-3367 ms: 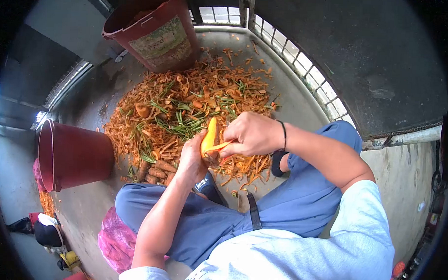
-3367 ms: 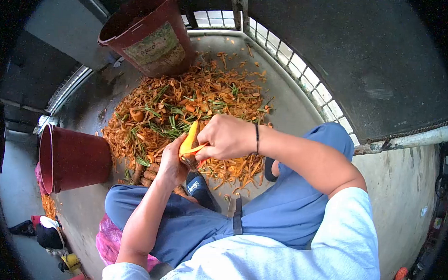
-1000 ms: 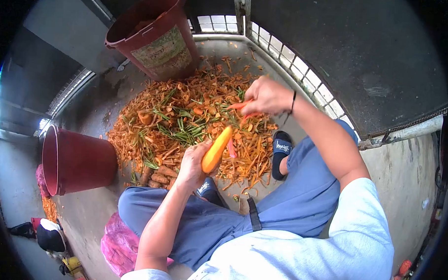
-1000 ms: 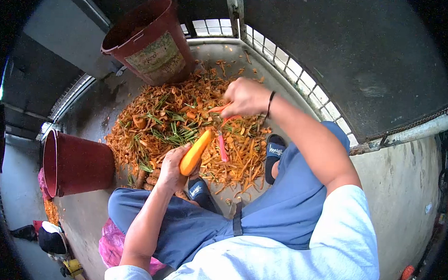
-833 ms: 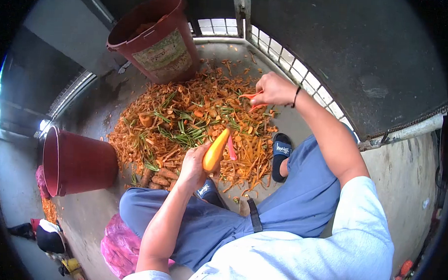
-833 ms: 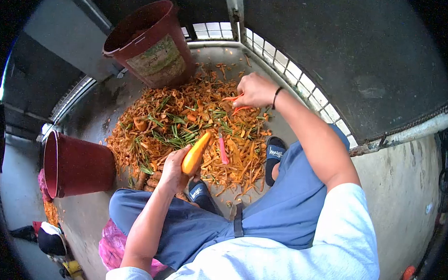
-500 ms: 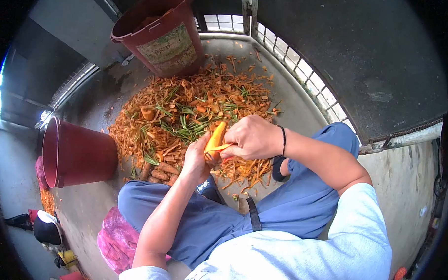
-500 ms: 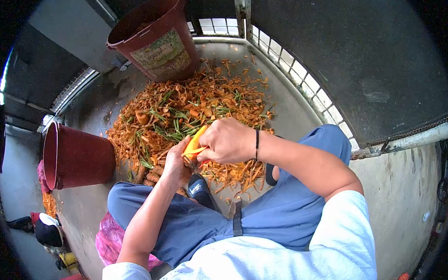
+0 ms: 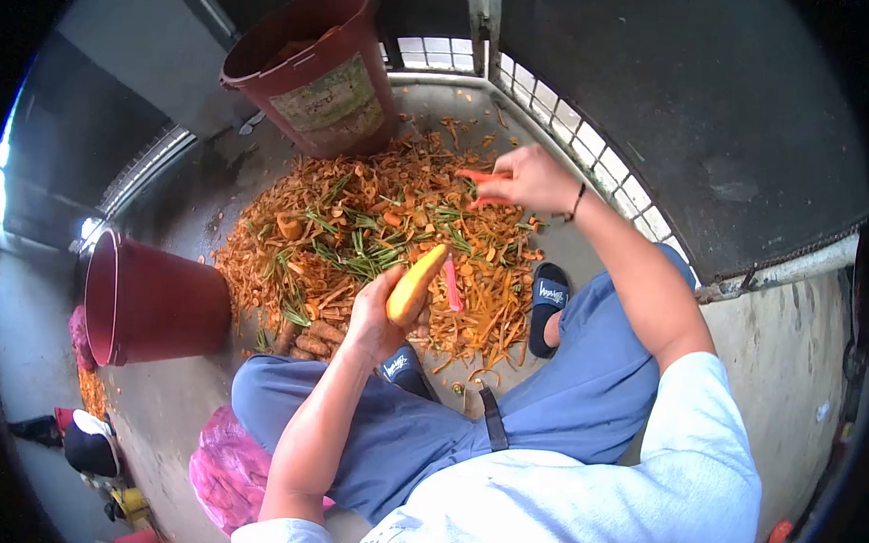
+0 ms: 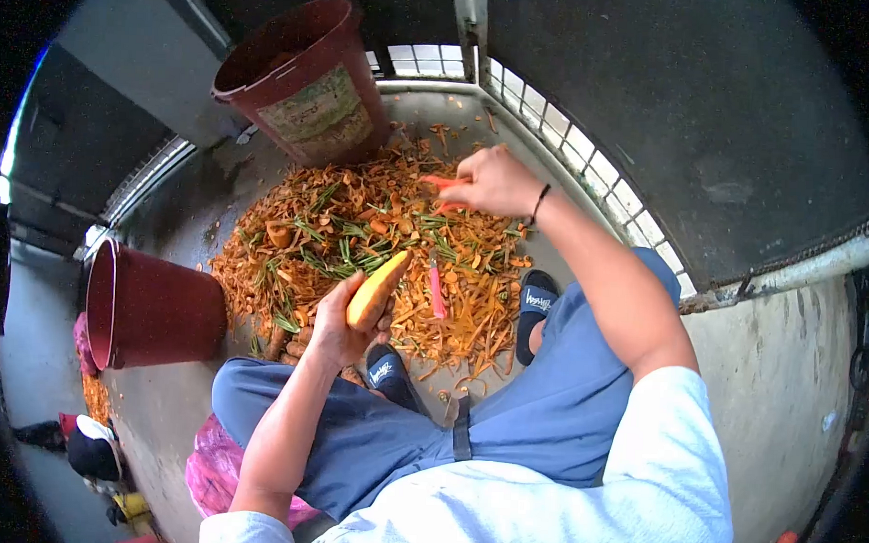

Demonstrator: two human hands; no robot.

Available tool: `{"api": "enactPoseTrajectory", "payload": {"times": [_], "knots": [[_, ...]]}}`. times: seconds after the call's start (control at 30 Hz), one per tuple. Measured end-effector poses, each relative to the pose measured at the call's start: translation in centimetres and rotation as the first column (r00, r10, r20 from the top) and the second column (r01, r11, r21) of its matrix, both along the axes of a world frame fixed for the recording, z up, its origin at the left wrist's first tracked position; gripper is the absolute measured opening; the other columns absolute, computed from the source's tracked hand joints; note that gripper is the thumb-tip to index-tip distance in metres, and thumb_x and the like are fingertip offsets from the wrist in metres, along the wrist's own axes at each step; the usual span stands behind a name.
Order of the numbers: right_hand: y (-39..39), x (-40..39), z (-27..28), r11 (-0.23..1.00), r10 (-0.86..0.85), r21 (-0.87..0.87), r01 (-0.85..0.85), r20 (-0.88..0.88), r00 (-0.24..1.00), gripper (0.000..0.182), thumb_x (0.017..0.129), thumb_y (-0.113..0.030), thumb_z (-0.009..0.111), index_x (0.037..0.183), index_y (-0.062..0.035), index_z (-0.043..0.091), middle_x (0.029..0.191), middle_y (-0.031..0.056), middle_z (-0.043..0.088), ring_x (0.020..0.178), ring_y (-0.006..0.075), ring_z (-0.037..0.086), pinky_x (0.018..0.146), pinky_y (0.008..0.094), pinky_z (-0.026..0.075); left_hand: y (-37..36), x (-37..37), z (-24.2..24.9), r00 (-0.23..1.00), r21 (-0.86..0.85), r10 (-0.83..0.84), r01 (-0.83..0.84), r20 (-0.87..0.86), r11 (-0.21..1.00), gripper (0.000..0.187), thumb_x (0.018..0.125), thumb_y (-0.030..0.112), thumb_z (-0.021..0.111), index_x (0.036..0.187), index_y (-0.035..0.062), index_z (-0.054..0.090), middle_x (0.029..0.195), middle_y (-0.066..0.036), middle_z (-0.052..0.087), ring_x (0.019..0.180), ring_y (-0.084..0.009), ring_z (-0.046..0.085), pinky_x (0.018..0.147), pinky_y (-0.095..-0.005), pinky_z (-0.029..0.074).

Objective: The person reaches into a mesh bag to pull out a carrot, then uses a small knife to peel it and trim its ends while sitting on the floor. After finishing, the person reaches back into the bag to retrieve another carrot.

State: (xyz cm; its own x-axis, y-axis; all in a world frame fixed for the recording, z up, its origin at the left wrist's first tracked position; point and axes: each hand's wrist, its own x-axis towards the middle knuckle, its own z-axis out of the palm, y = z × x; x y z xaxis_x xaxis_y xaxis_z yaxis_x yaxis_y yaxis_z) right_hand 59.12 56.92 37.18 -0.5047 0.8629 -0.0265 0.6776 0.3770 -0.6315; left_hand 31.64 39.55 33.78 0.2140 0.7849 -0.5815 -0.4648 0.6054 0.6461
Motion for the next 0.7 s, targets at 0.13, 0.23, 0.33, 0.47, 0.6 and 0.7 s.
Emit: {"api": "enactPoseTrajectory", "payload": {"times": [0.13,0.23,0.33,0.47,0.6,0.7], "knots": [[-6.9,-3.8,3.1,0.924,0.382,0.039,-0.380,-0.088,0.920,0.041,0.082,-0.045,0.077,0.075,-0.0046,0.073,0.067,0.0140,0.068,0.063,0.0287,0.068,0.061,0.0406,0.052,0.7,-0.5,-1.8,0.997,-0.010,-0.006,0.007,0.078,1.000,0.048,0.106,0.050,0.045,0.113,0.0069,0.065,0.085,-0.007,0.068,0.065,-0.0200,0.061,0.056,-0.0366,0.048],[-9.5,-5.9,2.1,0.870,0.489,0.131,-0.475,-0.115,0.865,0.037,0.085,-0.042,0.074,0.078,-0.0055,0.074,0.067,0.0147,0.067,0.064,0.0326,0.068,0.062,0.0425,0.053,0.5,2.1,0.3,0.975,-0.070,0.217,-0.220,-0.042,0.973,0.038,0.104,0.042,0.053,0.112,0.0078,0.065,0.088,-0.005,0.070,0.066,-0.0151,0.065,0.052,-0.0308,0.048],[-9.7,-6.1,2.4,0.872,0.488,0.111,-0.476,-0.129,0.863,0.033,0.085,-0.040,0.075,0.082,-0.0073,0.076,0.067,0.0147,0.067,0.064,0.0326,0.067,0.062,0.0427,0.052,-0.2,1.4,-0.5,0.989,-0.003,0.131,-0.132,-0.068,0.991,0.037,0.105,0.040,0.052,0.115,0.0067,0.065,0.088,-0.004,0.070,0.065,-0.0155,0.065,0.050,-0.0310,0.048],[-8.6,-5.7,2.7,0.860,0.508,0.079,-0.503,-0.217,0.834,0.029,0.083,-0.038,0.076,0.085,-0.0091,0.078,0.067,0.0150,0.066,0.063,0.0316,0.066,0.060,0.0433,0.051,-0.1,2.0,-0.2,0.980,0.043,0.164,-0.160,-0.112,0.986,0.037,0.104,0.041,0.054,0.112,0.0063,0.065,0.084,-0.006,0.068,0.060,-0.0147,0.060,0.048,-0.0283,0.041],[-4.7,-3.6,2.4,0.920,0.392,0.028,-0.391,-0.018,0.920,0.038,0.078,-0.042,0.079,0.081,-0.0051,0.076,0.070,0.0171,0.067,0.065,0.0322,0.066,0.060,0.0451,0.050,-0.4,0.9,0.1,0.989,0.102,0.039,-0.024,-0.143,0.994,0.038,0.104,0.040,0.054,0.108,0.0038,0.065,0.079,-0.006,0.064,0.055,-0.0151,0.055,0.047,-0.0288,0.041],[1.3,0.2,-0.7,0.983,0.175,0.000,-0.182,0.266,0.948,0.041,0.077,-0.044,0.079,0.079,-0.0034,0.076,0.071,0.0187,0.068,0.067,0.0330,0.068,0.062,0.0445,0.051,-0.9,-0.1,0.4,0.996,0.102,-0.088,0.089,-0.015,0.991,0.041,0.105,0.037,0.051,0.108,-0.0016,0.062,0.076,-0.010,0.063,0.053,-0.0208,0.054,0.047,-0.0332,0.042]]}}
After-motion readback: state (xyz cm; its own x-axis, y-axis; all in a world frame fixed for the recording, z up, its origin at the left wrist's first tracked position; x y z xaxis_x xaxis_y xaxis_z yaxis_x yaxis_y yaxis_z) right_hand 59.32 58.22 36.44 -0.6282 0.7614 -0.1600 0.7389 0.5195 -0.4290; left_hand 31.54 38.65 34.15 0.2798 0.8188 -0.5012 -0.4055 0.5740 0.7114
